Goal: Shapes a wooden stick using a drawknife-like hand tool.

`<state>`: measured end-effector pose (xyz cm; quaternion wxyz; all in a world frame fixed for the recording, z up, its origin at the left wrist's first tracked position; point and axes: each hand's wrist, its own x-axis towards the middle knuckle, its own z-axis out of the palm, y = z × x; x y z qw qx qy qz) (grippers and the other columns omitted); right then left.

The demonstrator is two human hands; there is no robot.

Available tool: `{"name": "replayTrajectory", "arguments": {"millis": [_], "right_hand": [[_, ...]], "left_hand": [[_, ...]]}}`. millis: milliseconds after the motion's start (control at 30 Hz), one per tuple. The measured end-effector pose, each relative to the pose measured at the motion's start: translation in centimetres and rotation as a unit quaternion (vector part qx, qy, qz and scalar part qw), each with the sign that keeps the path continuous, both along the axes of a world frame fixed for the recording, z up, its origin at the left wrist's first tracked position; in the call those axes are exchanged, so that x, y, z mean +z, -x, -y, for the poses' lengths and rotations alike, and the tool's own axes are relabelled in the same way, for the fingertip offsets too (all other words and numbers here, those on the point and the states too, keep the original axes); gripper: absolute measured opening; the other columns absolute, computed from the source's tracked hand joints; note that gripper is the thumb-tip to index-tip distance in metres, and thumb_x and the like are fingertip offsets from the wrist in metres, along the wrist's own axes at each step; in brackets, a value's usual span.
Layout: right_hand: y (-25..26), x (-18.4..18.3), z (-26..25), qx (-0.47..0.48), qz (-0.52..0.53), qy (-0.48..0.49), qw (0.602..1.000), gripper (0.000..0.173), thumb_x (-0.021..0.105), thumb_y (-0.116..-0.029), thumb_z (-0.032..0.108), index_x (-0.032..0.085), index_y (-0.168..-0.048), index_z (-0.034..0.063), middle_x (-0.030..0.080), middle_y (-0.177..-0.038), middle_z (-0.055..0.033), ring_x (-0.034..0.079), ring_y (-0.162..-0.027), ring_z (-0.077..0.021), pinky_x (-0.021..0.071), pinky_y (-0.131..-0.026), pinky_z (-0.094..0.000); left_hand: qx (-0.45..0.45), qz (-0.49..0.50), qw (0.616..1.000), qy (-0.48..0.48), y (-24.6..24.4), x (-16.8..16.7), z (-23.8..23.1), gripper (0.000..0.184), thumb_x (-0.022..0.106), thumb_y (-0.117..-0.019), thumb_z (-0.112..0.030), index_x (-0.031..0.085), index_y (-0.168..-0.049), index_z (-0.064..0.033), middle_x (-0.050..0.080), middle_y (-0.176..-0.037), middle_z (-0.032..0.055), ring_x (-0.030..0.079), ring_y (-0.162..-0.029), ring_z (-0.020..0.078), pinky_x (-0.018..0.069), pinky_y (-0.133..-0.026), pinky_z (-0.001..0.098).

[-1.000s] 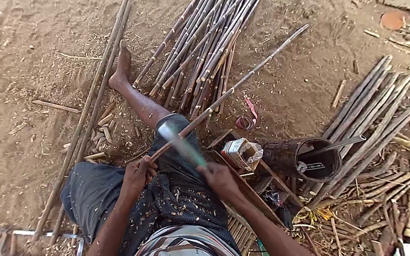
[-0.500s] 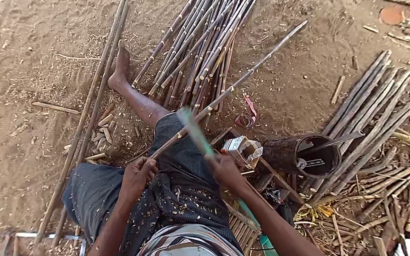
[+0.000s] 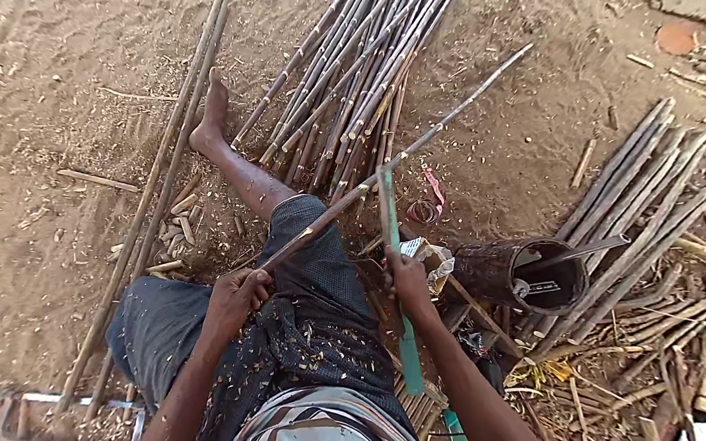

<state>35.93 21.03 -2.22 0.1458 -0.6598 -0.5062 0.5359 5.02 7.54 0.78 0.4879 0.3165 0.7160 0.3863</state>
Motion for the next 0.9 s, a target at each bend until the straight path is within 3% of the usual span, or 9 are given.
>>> {"name": "replayTrajectory", "arguments": {"millis": [67, 133, 233, 267, 400, 500, 633, 767, 900], "right_hand": [[0.4, 0.9, 2.0, 0.162, 0.070, -0.055, 0.983, 0.054, 0.052, -0.1035, 0.055, 0.067, -0.088, 0.0060, 0.058, -0.063, -0.0089, 0.057, -0.053, -0.0243, 0.0501, -0.052, -0.0479], [0.8, 1.6, 3.3, 0.231, 0.114, -0.072, 0.964, 0.051, 0.056, -0.1007, 0.058, 0.066, -0.084, 0.0114, 0.057, -0.064, -0.0057, 0.058, -0.058, -0.0234, 0.0488, -0.056, -0.0487], [0.0, 0.8, 1.8, 0.086, 0.089, -0.049, 0.991, 0.061, 0.046, -0.1039, 0.061, 0.065, -0.087, 0.0056, 0.056, -0.061, -0.0106, 0.054, -0.050, -0.0262, 0.0471, -0.047, -0.0481], [0.0, 0.6, 2.0, 0.081, 0.085, -0.056, 0.991, 0.062, 0.044, -0.1033, 0.064, 0.064, -0.086, 0.0068, 0.055, -0.059, -0.0098, 0.053, -0.047, -0.0250, 0.0465, -0.044, -0.0463], [1.2, 1.6, 3.8, 0.253, 0.122, -0.073, 0.957, 0.050, 0.053, -0.1011, 0.059, 0.065, -0.084, 0.0134, 0.056, -0.065, -0.0040, 0.058, -0.060, -0.0215, 0.0487, -0.057, -0.0467], [0.2, 0.0, 1.5, 0.078, 0.093, -0.052, 0.991, 0.061, 0.046, -0.1042, 0.061, 0.065, -0.089, 0.0052, 0.056, -0.062, -0.0103, 0.054, -0.050, -0.0253, 0.0470, -0.048, -0.0475], [1.0, 0.6, 2.9, 0.174, 0.088, -0.027, 0.980, 0.050, 0.051, -0.1034, 0.057, 0.067, -0.089, 0.0109, 0.058, -0.064, -0.0065, 0.058, -0.057, -0.0223, 0.0511, -0.057, -0.0463], [-0.5, -0.7, 1.5, 0.078, 0.048, -0.014, 0.996, 0.061, 0.045, -0.1028, 0.065, 0.062, -0.087, 0.0079, 0.051, -0.057, -0.0060, 0.049, -0.044, -0.0188, 0.0456, -0.043, -0.0385], [1.4, 1.2, 3.4, 0.246, 0.113, -0.027, 0.962, 0.053, 0.053, -0.0996, 0.062, 0.066, -0.086, 0.0123, 0.059, -0.070, -0.0058, 0.061, -0.067, -0.0235, 0.0509, -0.065, -0.0501]], "left_hand": [[0.001, 0.008, 1.000, -0.002, -0.1, 0.0, -0.3, 0.033, 0.050, -0.1084, -0.025, 0.075, -0.098, -0.0052, 0.068, -0.068, 0.0030, 0.056, -0.052, 0.0107, 0.0481, -0.051, 0.0245], [-0.001, 0.016, 1.000, 0.009, -0.2, 0.0, -0.2, 0.034, 0.048, -0.1090, -0.023, 0.075, -0.098, -0.0038, 0.066, -0.066, 0.0023, 0.054, -0.050, 0.0094, 0.0464, -0.050, 0.0233], [0.009, 0.042, 0.999, 0.013, -0.3, -0.1, -0.2, 0.036, 0.047, -0.1095, -0.022, 0.074, -0.097, -0.0022, 0.065, -0.064, 0.0028, 0.052, -0.049, 0.0085, 0.0443, -0.049, 0.0218], [0.019, 0.055, 0.998, 0.016, -0.4, -0.2, -0.2, 0.038, 0.046, -0.1098, -0.023, 0.074, -0.097, -0.0013, 0.065, -0.064, 0.0035, 0.051, -0.048, 0.0086, 0.0435, -0.048, 0.0216], [0.032, 0.089, 0.995, 0.019, -0.3, -0.6, -0.2, 0.045, 0.042, -0.1110, -0.028, 0.072, -0.093, 0.0006, 0.063, -0.061, 0.0049, 0.049, -0.045, 0.0079, 0.0414, -0.044, 0.0208], [0.033, 0.107, 0.994, 0.016, -0.5, -0.7, -0.3, 0.051, 0.038, -0.1118, -0.031, 0.071, -0.089, -0.0003, 0.062, -0.059, 0.0041, 0.049, -0.044, 0.0073, 0.0406, -0.044, 0.0199], [0.021, 0.111, 0.993, 0.024, -0.5, -0.7, -0.1, 0.058, 0.031, -0.1127, -0.036, 0.069, -0.088, -0.0008, 0.062, -0.060, 0.0031, 0.050, -0.046, 0.0075, 0.0417, -0.046, 0.0204], [0.001, 0.099, 0.995, 0.020, -0.8, -0.8, -0.2, 0.055, 0.034, -0.1123, -0.034, 0.070, -0.086, -0.0017, 0.061, -0.058, 0.0013, 0.049, -0.045, 0.0064, 0.0407, -0.046, 0.0202], [0.002, 0.078, 0.997, 0.022, -0.3, -0.8, -0.2, 0.054, 0.035, -0.1123, -0.034, 0.070, -0.087, -0.0023, 0.061, -0.059, 0.0016, 0.049, -0.045, 0.0074, 0.0405, -0.045, 0.0210]]}}
